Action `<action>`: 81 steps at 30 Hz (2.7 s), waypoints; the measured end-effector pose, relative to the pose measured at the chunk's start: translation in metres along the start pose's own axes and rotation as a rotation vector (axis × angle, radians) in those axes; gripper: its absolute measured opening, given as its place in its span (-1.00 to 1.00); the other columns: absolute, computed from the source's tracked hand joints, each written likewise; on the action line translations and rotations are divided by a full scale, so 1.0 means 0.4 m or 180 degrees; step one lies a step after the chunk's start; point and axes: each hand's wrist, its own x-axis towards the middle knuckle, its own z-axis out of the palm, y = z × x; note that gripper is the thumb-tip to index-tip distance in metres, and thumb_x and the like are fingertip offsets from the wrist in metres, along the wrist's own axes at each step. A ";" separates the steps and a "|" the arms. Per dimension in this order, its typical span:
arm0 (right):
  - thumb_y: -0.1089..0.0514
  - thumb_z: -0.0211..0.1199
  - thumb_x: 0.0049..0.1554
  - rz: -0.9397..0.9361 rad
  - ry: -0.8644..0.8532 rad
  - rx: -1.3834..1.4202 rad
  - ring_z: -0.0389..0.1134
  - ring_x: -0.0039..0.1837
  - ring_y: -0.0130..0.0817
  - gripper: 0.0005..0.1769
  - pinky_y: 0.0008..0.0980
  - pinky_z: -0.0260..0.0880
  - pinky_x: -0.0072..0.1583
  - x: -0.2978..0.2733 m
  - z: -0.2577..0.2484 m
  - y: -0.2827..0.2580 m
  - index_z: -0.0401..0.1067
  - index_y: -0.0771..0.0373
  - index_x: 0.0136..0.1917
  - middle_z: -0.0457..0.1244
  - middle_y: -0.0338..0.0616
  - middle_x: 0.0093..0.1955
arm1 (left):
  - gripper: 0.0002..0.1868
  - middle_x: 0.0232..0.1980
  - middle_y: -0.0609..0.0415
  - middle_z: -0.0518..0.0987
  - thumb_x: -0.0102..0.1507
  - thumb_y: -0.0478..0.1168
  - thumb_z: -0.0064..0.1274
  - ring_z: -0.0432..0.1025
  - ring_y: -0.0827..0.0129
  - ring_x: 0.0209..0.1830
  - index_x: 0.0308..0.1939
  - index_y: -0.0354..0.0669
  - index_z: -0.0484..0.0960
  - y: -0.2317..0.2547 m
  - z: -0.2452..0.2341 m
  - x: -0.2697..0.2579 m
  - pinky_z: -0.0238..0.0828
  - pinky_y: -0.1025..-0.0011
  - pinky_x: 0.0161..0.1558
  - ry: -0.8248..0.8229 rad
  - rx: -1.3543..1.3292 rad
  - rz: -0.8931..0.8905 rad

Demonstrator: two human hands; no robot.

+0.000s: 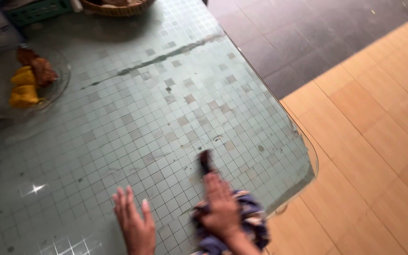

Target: The person cleans a tiled table surface by wiping it with a cloth, moving the cloth across different sections and around various food containers.

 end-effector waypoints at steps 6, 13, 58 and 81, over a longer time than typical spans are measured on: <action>-0.26 0.12 0.12 0.0390 0.0244 -0.0602 -0.07 0.67 -0.05 0.00 -0.07 -0.11 0.59 0.022 -0.101 0.422 -0.05 0.26 0.65 -0.06 0.05 0.67 | -0.36 0.63 -0.25 0.07 0.38 -0.12 -0.10 -0.10 -0.14 0.66 0.52 -0.19 0.20 0.102 0.026 -0.025 -0.22 -0.09 0.55 -0.0062 0.0140 0.0013; -0.28 0.04 0.15 0.0610 0.0462 -0.0885 -0.12 0.71 -0.10 -0.01 -0.08 -0.15 0.62 0.020 -0.076 0.569 -0.05 0.24 0.68 -0.07 -0.01 0.71 | -0.34 0.66 -0.20 -0.02 0.38 -0.09 -0.13 -0.17 -0.13 0.66 0.54 -0.20 0.16 0.092 -0.007 -0.078 -0.26 -0.11 0.54 -0.0116 0.0333 -0.0166; 0.06 0.24 -0.10 -0.1550 -0.0301 0.0165 -0.06 0.63 -0.15 -0.01 -0.16 -0.09 0.54 0.328 0.305 -0.664 0.03 0.22 0.57 -0.02 -0.02 0.62 | -0.10 0.56 -0.30 0.11 0.08 0.03 0.10 -0.02 -0.36 0.54 0.49 -0.12 0.21 -0.738 -0.224 0.023 -0.12 -0.49 0.31 0.1200 0.0568 -0.0382; 0.04 0.23 -0.03 -0.1715 -0.0150 0.0232 -0.02 0.63 -0.09 -0.07 -0.16 -0.04 0.56 1.566 0.618 -0.263 0.08 0.16 0.58 -0.02 0.01 0.63 | -0.11 0.55 -0.23 0.11 0.13 0.04 0.06 0.04 -0.16 0.52 0.49 -0.16 0.16 -0.478 0.322 0.856 -0.03 -0.25 0.35 0.0754 0.0756 0.0006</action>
